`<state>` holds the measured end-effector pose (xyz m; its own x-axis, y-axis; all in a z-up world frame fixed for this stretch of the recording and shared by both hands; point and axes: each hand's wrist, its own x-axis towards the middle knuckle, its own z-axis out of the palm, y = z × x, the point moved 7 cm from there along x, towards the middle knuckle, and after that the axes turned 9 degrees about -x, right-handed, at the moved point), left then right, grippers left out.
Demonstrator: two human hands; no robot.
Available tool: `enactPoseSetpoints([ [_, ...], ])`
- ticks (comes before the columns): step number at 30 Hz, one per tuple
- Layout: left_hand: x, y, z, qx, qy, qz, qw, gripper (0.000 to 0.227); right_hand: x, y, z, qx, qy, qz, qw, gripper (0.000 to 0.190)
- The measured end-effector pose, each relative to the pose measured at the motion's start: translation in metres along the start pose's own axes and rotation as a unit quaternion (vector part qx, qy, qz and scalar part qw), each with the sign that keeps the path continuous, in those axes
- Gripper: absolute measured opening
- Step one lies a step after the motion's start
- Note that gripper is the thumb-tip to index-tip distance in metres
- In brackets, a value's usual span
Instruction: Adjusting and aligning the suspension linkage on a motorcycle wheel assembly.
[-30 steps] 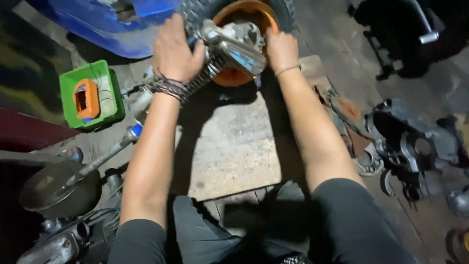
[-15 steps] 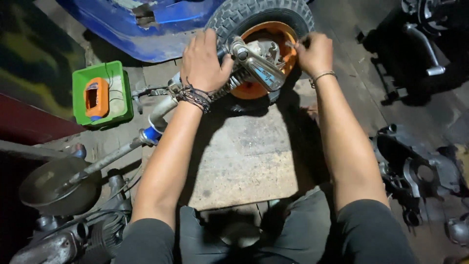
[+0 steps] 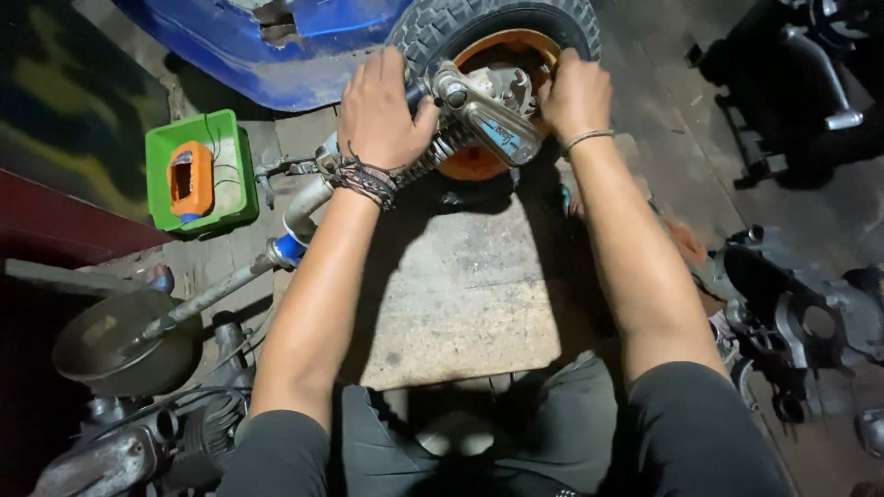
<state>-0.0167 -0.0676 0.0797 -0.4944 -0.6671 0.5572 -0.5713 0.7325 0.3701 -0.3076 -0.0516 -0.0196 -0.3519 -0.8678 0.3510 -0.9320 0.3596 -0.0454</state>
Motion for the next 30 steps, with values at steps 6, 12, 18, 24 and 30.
enactPoseSetpoints([
  [6, -0.003, -0.001, 0.004, 0.003, 0.004, 0.001, 1.000, 0.033, 0.004, 0.015, 0.000, 0.004, -0.135, 0.006, 0.991, 0.025],
  [12, -0.005, 0.003, 0.001, 0.019, 0.011, 0.008, 1.000, 0.036, 0.002, 0.020, 0.007, 0.066, 0.018, 0.009, 0.998, 0.011],
  [18, -0.008, 0.003, 0.000, 0.016, 0.021, 0.024, 0.999, 0.043, -0.010, -0.002, 0.002, -0.008, -0.182, -0.076, 0.980, 0.041],
  [24, -0.009, 0.006, 0.005, 0.019, 0.002, 0.017, 1.000, 0.037, -0.015, -0.007, 0.036, -0.158, -0.158, -0.110, 0.968, 0.019],
  [30, -0.011, 0.006, 0.002, 0.028, 0.006, 0.017, 0.999, 0.038, -0.004, 0.018, -0.019, 0.021, -0.146, -0.054, 0.988, 0.016],
])
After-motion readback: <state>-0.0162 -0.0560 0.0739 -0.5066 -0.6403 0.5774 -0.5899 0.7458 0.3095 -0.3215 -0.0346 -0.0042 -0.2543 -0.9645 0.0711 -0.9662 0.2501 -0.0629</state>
